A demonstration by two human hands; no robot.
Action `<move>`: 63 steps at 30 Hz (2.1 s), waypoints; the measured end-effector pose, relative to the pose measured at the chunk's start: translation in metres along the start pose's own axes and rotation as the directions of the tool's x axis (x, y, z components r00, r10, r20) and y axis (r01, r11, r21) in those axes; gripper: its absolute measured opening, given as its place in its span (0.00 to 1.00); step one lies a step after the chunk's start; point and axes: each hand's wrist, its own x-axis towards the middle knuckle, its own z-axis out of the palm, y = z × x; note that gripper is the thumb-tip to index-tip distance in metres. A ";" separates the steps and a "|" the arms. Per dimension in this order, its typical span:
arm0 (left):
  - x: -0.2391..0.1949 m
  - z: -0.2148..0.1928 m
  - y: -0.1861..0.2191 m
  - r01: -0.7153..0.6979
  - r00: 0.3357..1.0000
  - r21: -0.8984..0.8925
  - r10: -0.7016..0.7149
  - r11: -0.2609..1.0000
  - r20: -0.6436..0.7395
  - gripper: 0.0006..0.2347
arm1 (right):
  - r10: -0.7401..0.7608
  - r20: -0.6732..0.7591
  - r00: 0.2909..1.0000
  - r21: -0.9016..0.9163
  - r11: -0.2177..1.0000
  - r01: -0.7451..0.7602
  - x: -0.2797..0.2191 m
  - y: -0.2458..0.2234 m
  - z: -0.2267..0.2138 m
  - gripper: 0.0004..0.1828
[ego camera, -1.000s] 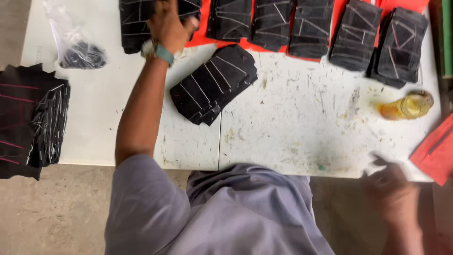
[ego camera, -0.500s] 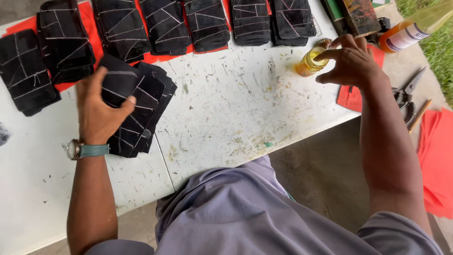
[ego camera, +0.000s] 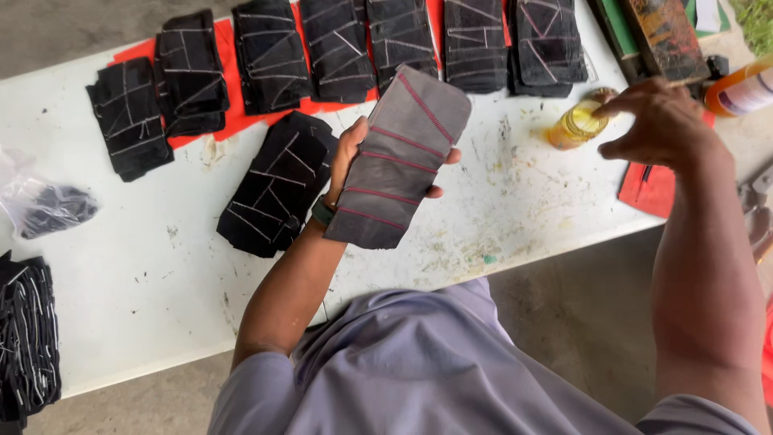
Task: The person repeatedly applies a yellow substance from a jar onto folded black fabric pieces using a finger. They work on multiple pieces one at a time, spreading the substance along the seams and then placing each treated piece into a growing stack on the table.
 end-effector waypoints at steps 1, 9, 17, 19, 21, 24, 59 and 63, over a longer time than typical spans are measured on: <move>-0.001 -0.002 -0.006 0.047 0.998 -0.062 -0.049 0.997 -0.033 0.34 | -0.048 -0.029 0.998 0.014 0.999 0.048 -0.007 -0.003 -0.002 0.34; 0.077 -0.041 -0.123 0.158 0.966 0.924 -0.142 -0.347 -0.218 0.29 | 0.017 -0.273 0.962 0.862 0.448 0.237 -0.148 -0.009 -0.021 0.36; 0.110 -0.089 -0.147 -0.149 0.946 0.783 -0.317 -0.604 -0.064 0.21 | 0.023 0.321 0.947 0.939 0.122 -0.321 -0.187 -0.061 0.040 0.61; 0.119 -0.091 -0.144 -0.075 0.916 0.799 -0.358 -0.597 -0.181 0.22 | 0.005 0.310 0.951 0.950 0.029 -0.310 -0.174 -0.057 0.051 0.61; 0.122 -0.092 -0.143 -0.114 0.923 0.800 -0.360 -0.589 -0.133 0.22 | 0.021 0.321 0.947 0.947 0.002 -0.321 -0.163 -0.051 0.058 0.60; 0.120 -0.095 -0.144 -0.143 0.928 0.794 -0.359 -0.591 -0.101 0.22 | 0.033 0.341 0.939 0.940 0.011 -0.342 -0.154 -0.047 0.058 0.59; 0.112 -0.101 -0.146 -0.124 0.943 0.819 -0.322 -0.561 -0.078 0.23 | 0.276 0.285 0.918 0.535 0.749 -0.391 -0.137 -0.089 0.041 0.48; 0.114 -0.095 -0.139 -0.147 0.949 0.807 -0.313 -0.573 -0.049 0.24 | 0.059 0.062 0.996 -0.165 0.985 -0.048 -0.143 -0.114 0.030 0.41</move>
